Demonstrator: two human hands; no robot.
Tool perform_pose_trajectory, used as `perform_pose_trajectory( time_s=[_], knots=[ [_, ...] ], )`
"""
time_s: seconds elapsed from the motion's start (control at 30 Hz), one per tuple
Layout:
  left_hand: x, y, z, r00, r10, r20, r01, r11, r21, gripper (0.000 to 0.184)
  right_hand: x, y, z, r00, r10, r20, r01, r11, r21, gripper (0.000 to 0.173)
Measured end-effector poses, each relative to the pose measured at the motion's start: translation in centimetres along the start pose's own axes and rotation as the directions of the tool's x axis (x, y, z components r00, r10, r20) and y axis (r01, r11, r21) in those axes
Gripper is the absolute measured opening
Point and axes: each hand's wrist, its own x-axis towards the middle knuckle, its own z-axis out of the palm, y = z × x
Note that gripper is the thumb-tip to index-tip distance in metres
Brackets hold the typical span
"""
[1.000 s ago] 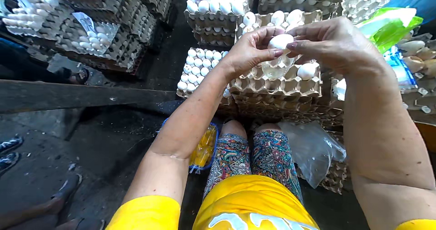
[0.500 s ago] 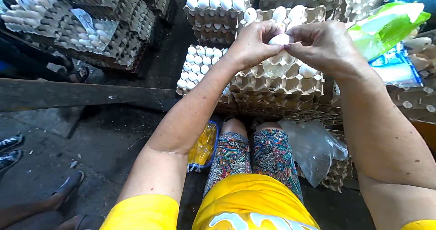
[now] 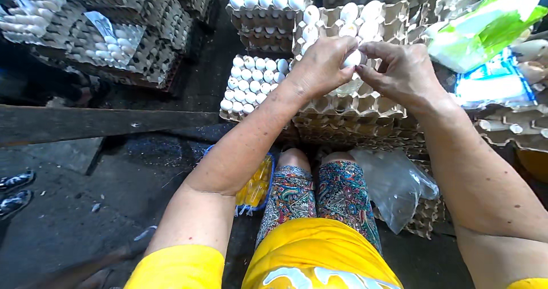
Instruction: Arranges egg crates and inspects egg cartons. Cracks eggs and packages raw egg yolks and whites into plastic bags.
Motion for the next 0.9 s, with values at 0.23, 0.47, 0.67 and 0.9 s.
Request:
perform_pose_trajectory(
  time_s=[0.23,0.47,0.67,0.9],
  knots=[
    [-0.2,1.2,0.6,0.999,-0.048,-0.014,0.049,0.992,0.116,0.032,-0.4,0.1,1.2,0.993,-0.072,-0.092,0.073,0.997,0.0,0.04],
    [-0.4,1.4,1.4,0.997,-0.072,-0.034,0.077,0.983,0.165,0.032,-0.7,0.1,1.9,0.984,-0.107,-0.142,0.107,0.994,-0.006,0.039],
    [-0.6,1.4,1.6,0.997,-0.047,-0.057,0.055,0.987,0.154,0.031,-0.9,0.3,2.1,0.975,-0.148,-0.166,0.153,0.988,0.013,0.038],
    [-0.7,1.5,1.8,0.996,-0.036,-0.082,0.049,0.986,0.157,0.033,-0.9,0.4,2.0,0.974,-0.153,-0.169,0.159,0.987,0.023,0.037]
  ],
)
